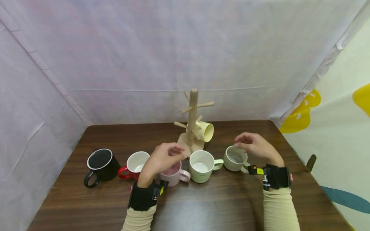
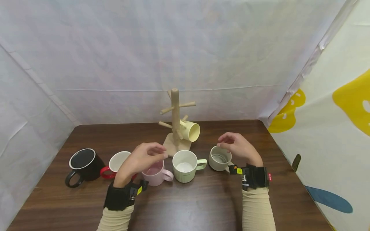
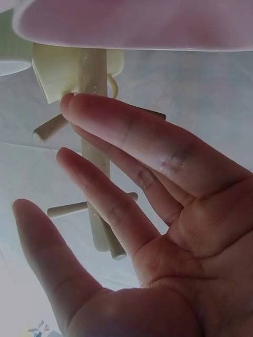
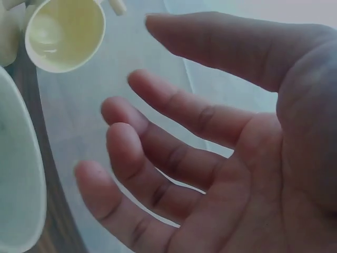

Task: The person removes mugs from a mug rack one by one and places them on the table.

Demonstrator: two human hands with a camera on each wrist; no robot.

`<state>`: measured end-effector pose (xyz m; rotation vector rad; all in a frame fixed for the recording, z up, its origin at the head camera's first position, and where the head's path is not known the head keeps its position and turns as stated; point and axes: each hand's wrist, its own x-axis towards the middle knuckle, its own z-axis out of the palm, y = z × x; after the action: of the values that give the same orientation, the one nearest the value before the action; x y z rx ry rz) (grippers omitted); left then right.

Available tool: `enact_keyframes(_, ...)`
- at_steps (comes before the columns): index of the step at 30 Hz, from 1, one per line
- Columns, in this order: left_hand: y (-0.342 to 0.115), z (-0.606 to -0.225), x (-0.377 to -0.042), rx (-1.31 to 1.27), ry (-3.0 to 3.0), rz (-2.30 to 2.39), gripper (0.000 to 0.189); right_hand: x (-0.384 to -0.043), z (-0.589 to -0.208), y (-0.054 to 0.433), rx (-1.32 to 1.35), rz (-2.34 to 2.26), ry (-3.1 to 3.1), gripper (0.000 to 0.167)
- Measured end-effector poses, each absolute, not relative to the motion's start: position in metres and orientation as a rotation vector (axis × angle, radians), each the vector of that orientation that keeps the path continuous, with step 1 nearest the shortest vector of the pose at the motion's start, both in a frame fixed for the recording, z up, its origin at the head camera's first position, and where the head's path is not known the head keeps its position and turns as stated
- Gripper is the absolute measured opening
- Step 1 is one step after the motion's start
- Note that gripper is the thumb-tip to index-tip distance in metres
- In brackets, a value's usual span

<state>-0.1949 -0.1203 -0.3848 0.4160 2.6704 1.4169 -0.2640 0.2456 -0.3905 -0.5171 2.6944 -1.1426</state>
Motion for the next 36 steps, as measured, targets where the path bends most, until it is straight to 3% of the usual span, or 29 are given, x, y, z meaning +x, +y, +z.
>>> enact_keyframes(10,-0.118,-0.388,-0.196,0.444,2.665,1.407,0.025,-0.294,-0.375,0.213,-0.543,-0.94,2.783,0.031)
enact_keyframes(25,-0.116,-0.388,-0.197,0.468,2.678,1.396,0.023,-0.323,-0.38,0.17,-0.433,-0.857,2.67,0.06)
enact_keyframes(32,-0.115,-0.388,-0.195,0.427,2.676,1.407,0.021,-0.324,-0.384,0.157,-0.278,-1.037,2.474,0.077)
enact_keyframes(36,-0.115,-0.387,-0.194,0.426,2.686,1.413,0.02,-0.326,-0.387,0.151,-0.293,-1.007,2.527,0.078)
